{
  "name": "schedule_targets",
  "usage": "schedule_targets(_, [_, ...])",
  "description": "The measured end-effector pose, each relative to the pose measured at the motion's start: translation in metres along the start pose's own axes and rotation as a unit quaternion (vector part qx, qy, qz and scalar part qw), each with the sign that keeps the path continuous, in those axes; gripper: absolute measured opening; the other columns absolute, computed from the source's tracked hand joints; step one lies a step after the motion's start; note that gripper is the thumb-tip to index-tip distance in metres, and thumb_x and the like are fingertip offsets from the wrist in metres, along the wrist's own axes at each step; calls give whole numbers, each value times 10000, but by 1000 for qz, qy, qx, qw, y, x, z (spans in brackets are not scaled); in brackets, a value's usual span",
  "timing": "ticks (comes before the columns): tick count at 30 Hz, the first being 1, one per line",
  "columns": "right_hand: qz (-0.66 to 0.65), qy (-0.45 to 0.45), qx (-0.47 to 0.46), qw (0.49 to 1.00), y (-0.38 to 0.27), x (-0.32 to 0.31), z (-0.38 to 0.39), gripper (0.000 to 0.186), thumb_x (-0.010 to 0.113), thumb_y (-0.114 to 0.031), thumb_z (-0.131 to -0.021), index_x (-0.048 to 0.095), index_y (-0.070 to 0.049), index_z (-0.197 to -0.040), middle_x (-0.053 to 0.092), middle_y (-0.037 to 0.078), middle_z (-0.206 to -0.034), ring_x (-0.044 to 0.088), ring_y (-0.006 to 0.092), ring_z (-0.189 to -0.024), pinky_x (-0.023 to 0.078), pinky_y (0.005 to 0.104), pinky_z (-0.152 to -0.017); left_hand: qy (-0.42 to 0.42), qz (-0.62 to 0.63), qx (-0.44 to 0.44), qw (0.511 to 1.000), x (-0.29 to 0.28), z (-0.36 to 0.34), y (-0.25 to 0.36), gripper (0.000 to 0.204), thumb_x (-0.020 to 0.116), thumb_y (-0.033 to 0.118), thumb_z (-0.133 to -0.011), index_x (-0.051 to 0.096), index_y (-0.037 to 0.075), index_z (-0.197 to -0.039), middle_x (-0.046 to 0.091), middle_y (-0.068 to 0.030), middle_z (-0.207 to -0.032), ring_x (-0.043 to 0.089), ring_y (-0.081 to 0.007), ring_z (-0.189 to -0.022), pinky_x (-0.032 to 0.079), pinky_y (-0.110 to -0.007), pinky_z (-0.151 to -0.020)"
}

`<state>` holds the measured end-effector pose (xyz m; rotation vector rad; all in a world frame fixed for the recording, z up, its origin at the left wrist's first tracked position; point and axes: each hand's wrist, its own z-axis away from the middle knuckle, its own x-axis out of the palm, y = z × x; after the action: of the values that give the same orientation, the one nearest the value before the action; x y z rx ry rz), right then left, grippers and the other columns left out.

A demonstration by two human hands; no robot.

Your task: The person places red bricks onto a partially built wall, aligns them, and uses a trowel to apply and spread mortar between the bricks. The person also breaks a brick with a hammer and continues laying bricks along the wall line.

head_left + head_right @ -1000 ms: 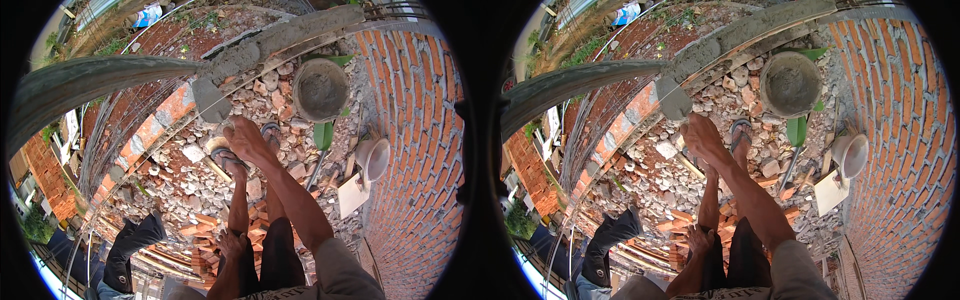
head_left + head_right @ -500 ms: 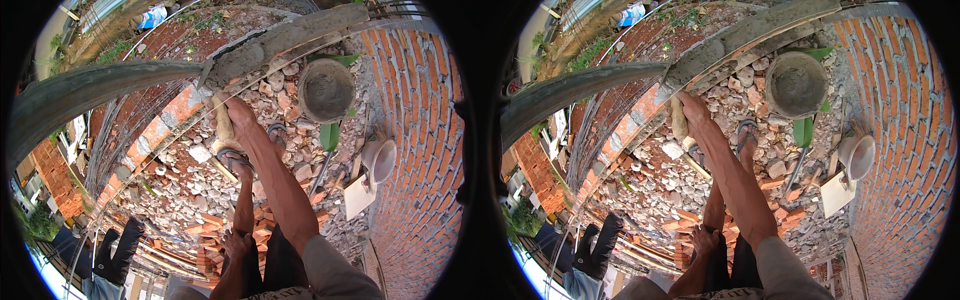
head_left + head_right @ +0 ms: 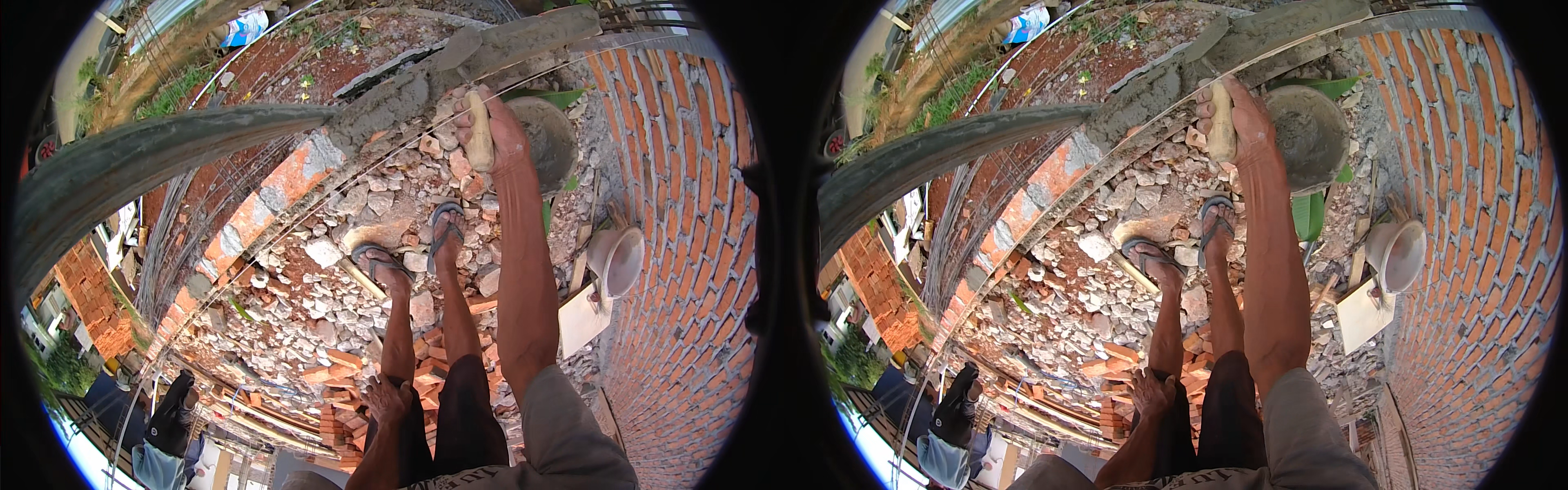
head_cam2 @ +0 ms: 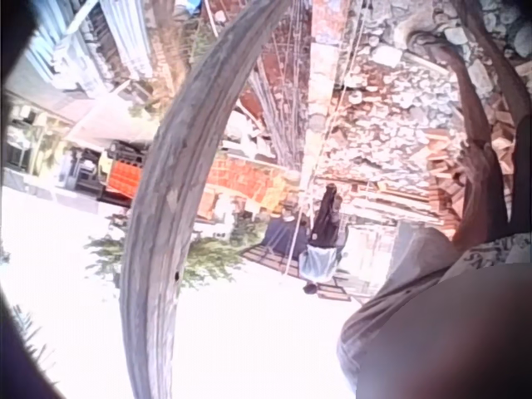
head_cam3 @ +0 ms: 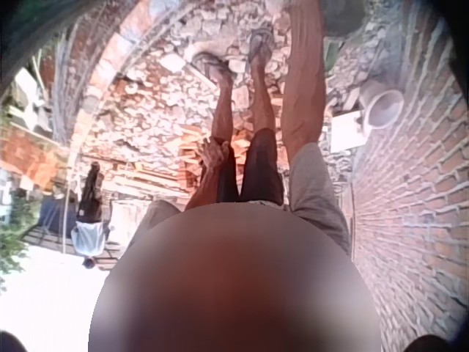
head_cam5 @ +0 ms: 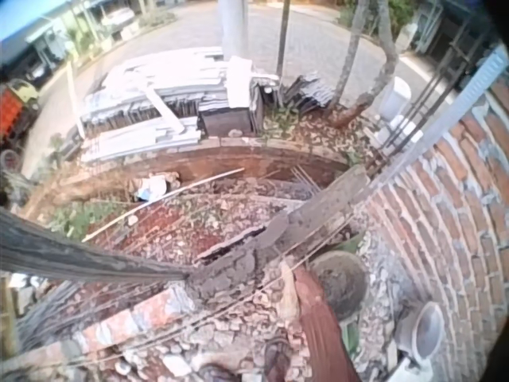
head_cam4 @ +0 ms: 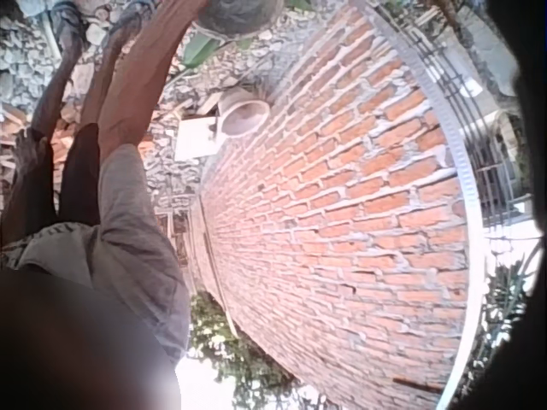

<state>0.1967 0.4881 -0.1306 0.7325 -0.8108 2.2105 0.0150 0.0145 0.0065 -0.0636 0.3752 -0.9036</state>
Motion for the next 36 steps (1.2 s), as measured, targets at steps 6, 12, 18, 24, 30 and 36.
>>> schedule_targets(6, [418, 130, -285, 853, 54, -43, 26, 275, 700, -140, -895, 611, 2, -1113, 632, 51, -874, 538, 92, -728, 464, 264, -643, 6, -14, 7, 1000, -1, -1, 1, 723, 637, 466, -842, 483, -64, -1309, 461, -277, -1384, 425, -435, -1314, 243, -589, -1130])
schedule_targets(12, [35, -120, -274, 954, 162, -89, -30, 258, 610, -59, -842, 458, -86, -1049, 335, -50, -779, 338, 110, -661, 376, 256, -637, 17, -44, 20, 999, -5, -4, 2, 687, 633, 454, -852, 462, -46, -1290, 453, -279, -1352, 439, -459, -1268, 268, -597, -1088])
schedule_targets(18, [541, -6, -220, 812, 287, -87, -9, 157, 593, -68, -915, 464, -23, -992, 552, 127, -817, 584, 225, -713, 543, 350, -635, 4, -39, 22, 999, -4, -6, -3, 742, 666, 476, -835, 445, -28, -1333, 444, -265, -1367, 447, -433, -1266, 299, -588, -1060])
schedule_targets(24, [810, 41, -216, 544, 255, -114, -18, 340, 758, -144, -802, 501, -10, -978, 589, 215, -929, 647, 394, -882, 554, 453, -691, 9, -42, 31, 999, 0, -5, -7, 757, 649, 486, -840, 430, -38, -1341, 451, -271, -1331, 430, -425, -1268, 288, -570, -1066])
schedule_targets(30, [708, 203, -224, 638, 161, -153, -47, 237, 667, -171, -919, 526, -21, -1035, 600, 131, -881, 632, 251, -795, 509, 424, -655, 25, -36, 41, 998, 0, -1, -4, 720, 636, 468, -858, 439, -47, -1321, 462, -282, -1322, 447, -438, -1244, 289, -580, -1051])
schedule_targets(36, [472, 203, -191, 837, 127, -110, 19, 325, 558, -215, -971, 516, 6, -1206, 598, 109, -937, 590, 198, -762, 500, 391, -698, 32, -14, 45, 998, -12, 3, 1, 669, 640, 429, -854, 459, -69, -1262, 477, -292, -1268, 464, -472, -1217, 316, -585, -1042])
